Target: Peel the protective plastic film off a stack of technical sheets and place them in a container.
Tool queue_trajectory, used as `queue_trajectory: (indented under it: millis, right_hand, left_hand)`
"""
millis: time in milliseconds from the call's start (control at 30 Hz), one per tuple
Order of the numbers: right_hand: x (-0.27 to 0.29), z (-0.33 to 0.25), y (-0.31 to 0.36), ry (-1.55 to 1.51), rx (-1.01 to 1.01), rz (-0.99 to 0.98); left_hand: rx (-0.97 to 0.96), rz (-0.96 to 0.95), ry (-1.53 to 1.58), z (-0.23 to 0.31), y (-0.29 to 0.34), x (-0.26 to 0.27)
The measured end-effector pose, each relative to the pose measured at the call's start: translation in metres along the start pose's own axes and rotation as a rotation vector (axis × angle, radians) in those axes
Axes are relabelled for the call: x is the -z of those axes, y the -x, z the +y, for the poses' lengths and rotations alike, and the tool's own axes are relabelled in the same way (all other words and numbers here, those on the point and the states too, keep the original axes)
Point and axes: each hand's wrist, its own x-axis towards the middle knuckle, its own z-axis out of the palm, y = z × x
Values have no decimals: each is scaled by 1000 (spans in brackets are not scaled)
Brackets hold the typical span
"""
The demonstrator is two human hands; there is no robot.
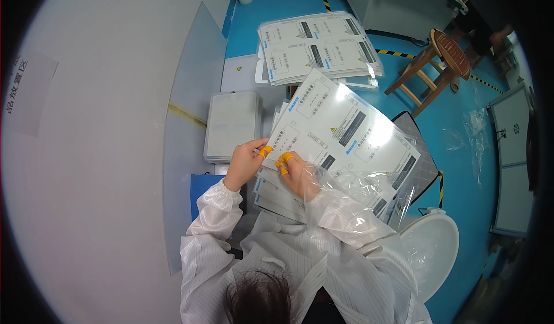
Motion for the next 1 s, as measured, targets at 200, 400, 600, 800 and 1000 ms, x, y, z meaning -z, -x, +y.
queue_trajectory:
  millis: [200,400,600,800,1000]
  right_hand:
    - [10,0,0,-131,8,54]
    - [15,9,3,-541,-17,127]
    - [73,5,-6,-1104,68,410]
    - [102,39,-2,-1437,-125,542]
    - [78,32,5,-1360,-188,401]
  left_hand:
    - [25,-99,240,-17,-3,-2]
    - [-47,-157,407,-27,-8,-1]
    - [101,-136,388,-59,-17,6]
    - [205,-316,496,-59,-17,10]
    - [-63,-412,310,-5,-43,16]
